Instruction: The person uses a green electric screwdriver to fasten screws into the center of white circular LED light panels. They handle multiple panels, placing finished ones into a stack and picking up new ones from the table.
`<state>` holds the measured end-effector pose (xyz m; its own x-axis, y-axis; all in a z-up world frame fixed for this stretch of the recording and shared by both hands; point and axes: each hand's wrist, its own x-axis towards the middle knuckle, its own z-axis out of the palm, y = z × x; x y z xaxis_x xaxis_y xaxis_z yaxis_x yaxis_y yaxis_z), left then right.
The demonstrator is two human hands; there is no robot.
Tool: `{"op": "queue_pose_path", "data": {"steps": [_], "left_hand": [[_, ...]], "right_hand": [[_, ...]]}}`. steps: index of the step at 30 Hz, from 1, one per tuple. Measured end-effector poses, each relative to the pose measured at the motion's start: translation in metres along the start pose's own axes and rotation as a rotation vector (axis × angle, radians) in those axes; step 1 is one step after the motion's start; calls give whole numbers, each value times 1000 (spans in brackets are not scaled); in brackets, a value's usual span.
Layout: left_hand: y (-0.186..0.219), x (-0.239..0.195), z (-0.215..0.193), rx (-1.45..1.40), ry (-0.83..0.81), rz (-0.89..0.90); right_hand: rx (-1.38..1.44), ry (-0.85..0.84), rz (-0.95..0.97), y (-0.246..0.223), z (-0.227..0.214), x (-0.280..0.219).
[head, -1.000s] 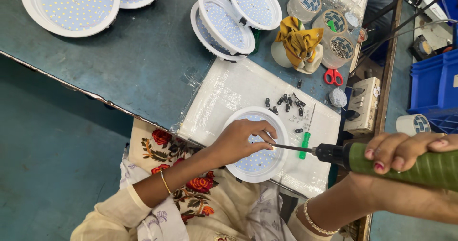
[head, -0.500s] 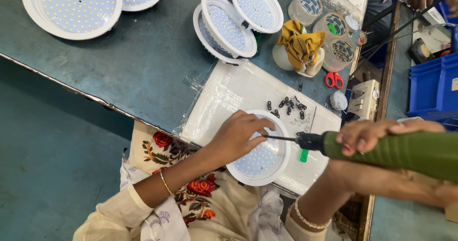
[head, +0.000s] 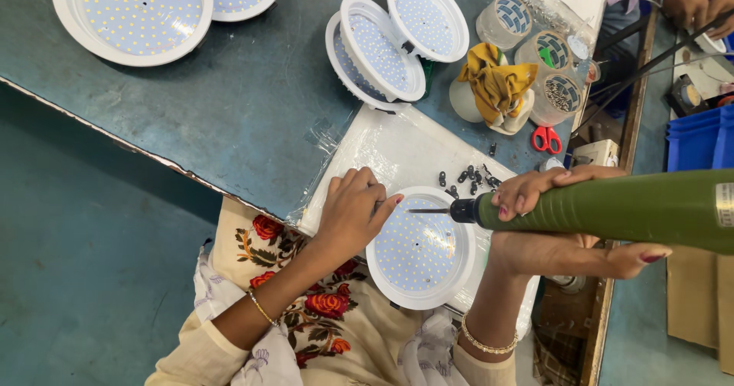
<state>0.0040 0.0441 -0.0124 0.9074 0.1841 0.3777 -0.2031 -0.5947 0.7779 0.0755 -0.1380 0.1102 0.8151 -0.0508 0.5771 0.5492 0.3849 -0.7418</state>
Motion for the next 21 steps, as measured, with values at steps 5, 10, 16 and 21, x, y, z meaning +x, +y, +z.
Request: {"op": "queue_pose_path", "data": {"steps": [5,10,16,21], "left_hand": [[1,1,0,-25,3,6],[3,2,-1,-31,10,1],[2,2,-2,-20,-2,-5],[2,1,-1,-34,0,-7]], "right_hand": [[-83,-6,-19,2,1,-2],[-121,-40,-29,-1,5,-2],[-122,-35,-36,0,6,-2],[-161,-20,-36,-2,9,-8]]}}
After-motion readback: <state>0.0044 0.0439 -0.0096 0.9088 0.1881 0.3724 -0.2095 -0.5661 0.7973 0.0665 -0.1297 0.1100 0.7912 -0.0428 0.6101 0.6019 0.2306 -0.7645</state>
